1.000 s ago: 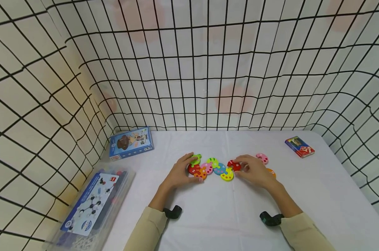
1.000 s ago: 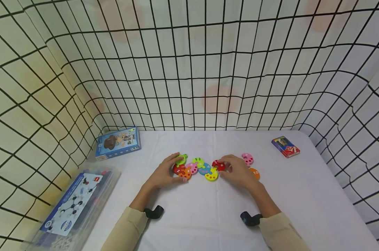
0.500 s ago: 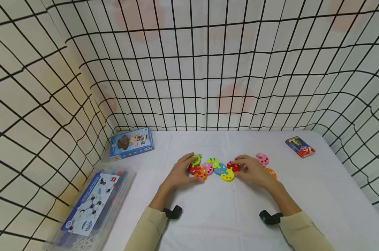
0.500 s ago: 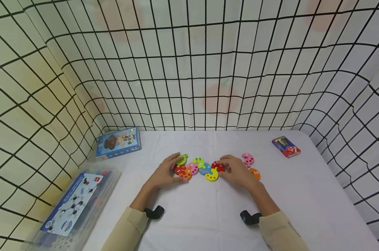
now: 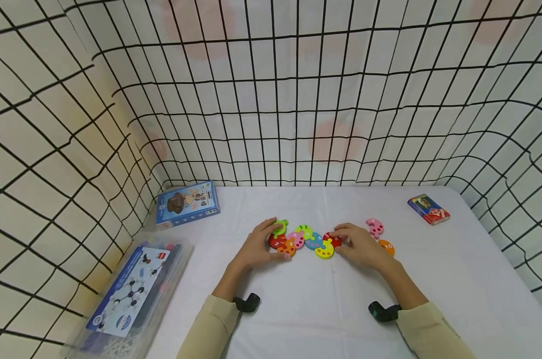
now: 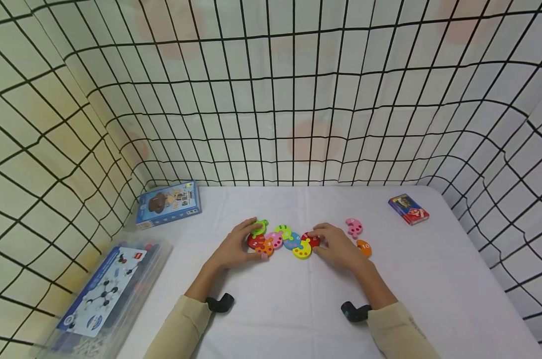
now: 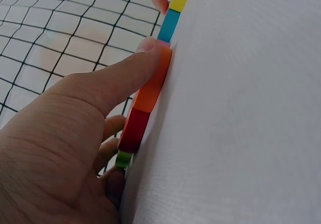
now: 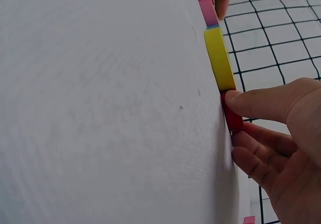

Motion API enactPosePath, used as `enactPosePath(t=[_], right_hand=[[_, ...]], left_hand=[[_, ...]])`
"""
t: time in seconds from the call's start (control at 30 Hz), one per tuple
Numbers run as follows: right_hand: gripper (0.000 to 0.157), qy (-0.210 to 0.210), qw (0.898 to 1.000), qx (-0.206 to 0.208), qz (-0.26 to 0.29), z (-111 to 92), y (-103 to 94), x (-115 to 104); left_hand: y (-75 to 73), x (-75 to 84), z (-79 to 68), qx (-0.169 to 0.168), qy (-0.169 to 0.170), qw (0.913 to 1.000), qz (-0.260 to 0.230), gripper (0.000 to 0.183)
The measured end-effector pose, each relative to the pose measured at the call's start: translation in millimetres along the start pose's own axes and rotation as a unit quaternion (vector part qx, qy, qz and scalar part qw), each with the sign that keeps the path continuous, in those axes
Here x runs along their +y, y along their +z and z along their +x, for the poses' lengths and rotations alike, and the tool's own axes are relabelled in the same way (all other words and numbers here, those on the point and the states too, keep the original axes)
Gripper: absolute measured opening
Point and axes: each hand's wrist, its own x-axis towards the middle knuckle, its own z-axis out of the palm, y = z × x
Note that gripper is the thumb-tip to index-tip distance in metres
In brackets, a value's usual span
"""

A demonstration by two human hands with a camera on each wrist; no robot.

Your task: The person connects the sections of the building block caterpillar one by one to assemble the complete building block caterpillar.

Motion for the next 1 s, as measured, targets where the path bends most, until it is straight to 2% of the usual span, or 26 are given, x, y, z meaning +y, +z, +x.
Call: enactPosePath(t=[0.27, 0.7, 1.0], right_hand=[[0.046, 0.007, 1.0, 0.003, 0.017, -2, -4.6, 5], [0.048, 0.029, 0.998, 0.059, -0.002, -14, -42.5, 41], [0.057, 0.076, 0.994, 0.08, 0.0, -18, -56.1, 62]], left_hand=[[3.6, -1.0, 0.5, -0.001, -0.003, 1.0, 0.007, 0.089], [3.1, 1.6, -1.2, 0.001, -0.009, 0.9998, 0.018, 0.091], [2.6, 2.9, -1.6, 0.001, -0.006, 0.9999, 0.01, 0.089]])
